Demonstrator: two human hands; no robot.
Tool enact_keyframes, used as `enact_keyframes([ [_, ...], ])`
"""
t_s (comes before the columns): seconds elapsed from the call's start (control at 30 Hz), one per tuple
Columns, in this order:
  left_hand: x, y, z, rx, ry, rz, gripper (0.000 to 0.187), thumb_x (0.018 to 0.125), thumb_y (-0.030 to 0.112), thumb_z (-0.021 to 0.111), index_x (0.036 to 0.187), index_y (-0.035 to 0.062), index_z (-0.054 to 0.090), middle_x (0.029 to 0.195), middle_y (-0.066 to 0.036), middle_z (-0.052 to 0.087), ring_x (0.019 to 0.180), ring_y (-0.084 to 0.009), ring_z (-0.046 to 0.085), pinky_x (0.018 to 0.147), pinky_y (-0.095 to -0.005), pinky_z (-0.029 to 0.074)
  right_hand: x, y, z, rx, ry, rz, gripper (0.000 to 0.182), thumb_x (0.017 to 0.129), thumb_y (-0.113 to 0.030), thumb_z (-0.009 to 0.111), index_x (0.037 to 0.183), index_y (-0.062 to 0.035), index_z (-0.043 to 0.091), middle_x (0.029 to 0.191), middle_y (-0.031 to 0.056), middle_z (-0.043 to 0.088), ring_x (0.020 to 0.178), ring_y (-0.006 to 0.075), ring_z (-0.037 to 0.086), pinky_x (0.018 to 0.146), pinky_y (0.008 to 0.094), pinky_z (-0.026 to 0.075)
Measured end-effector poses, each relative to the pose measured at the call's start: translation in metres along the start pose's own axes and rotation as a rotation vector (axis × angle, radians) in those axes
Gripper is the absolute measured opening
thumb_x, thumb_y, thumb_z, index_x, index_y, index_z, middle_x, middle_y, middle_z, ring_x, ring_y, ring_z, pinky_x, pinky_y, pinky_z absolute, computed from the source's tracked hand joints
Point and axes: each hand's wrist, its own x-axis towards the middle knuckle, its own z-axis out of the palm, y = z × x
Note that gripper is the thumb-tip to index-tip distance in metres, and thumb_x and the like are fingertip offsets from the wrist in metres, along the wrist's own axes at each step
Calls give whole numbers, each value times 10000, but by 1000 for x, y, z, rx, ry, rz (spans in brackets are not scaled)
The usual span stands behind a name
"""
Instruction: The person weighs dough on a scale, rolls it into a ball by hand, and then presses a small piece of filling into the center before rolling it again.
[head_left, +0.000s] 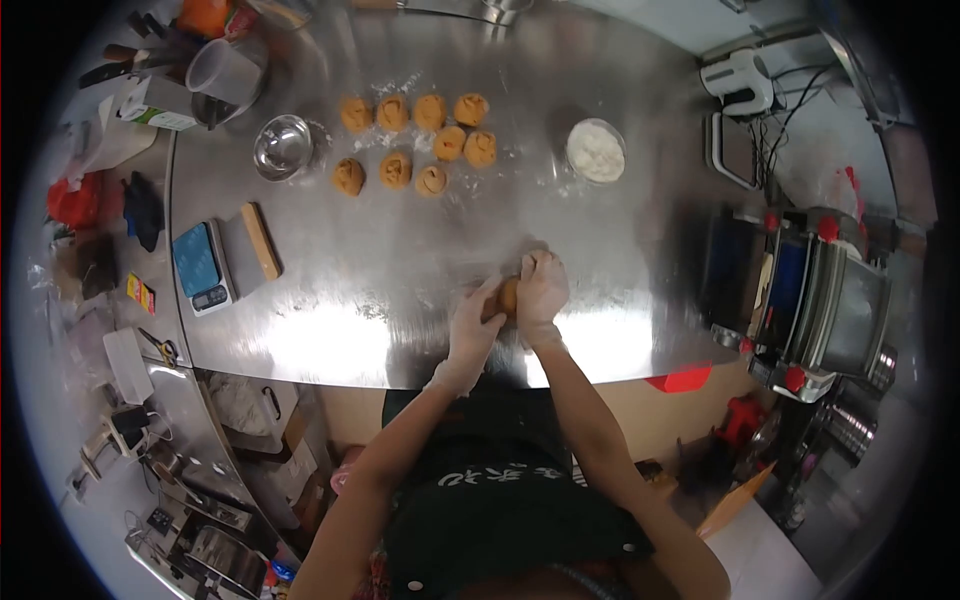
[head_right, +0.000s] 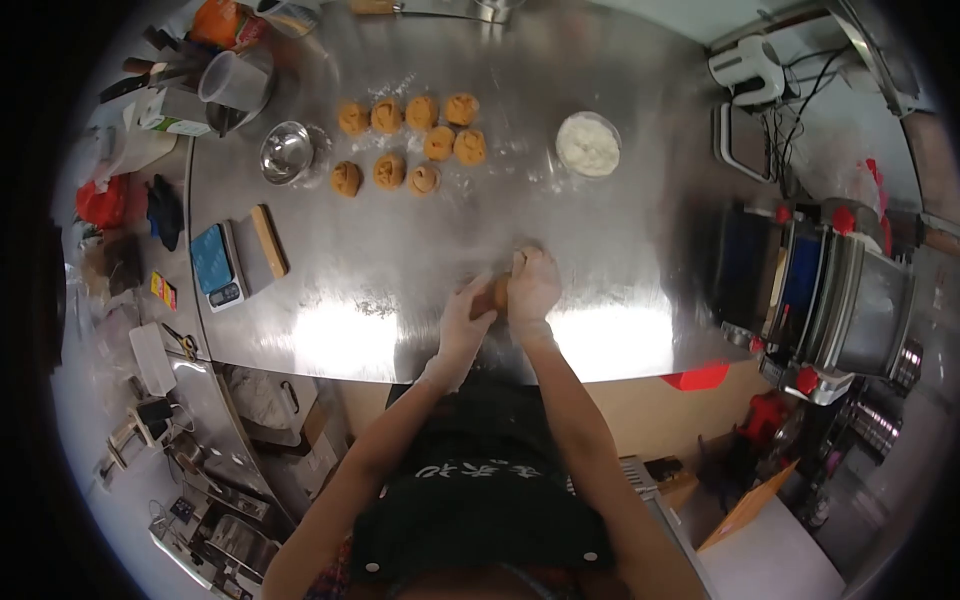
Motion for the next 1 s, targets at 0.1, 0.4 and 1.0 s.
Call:
enact_keyframes([
  [0.1,-16,-14,-14,22,130,56,500,835,-110,617,1292,92,642,1096,-118,610,986,-280,634,866,-368,532,0,-22,-7,-63,-12,-198,150,911,-266,682,970,-134,643,913,95,647,822,310,617,719,444,503],
  [0.4,-29,-19,1,712,-143,677,544,847,73,572,1386,6,536,1395,-132,536,1316,-330,484,1113,-529,377,30,-2,18,113,-187,-201,188,902,-330,711,862,-155,656,778,60,642,699,293,623,623,433,509],
  [1.0,51,-2,17,731,-402,210,292,871,140,642,1155,74,669,1158,-118,616,1100,-340,580,909,-434,524,8,-10,-25,197,-214,312,360,974,-401,619,864,-66,694,756,170,686,707,380,662,657,479,518],
])
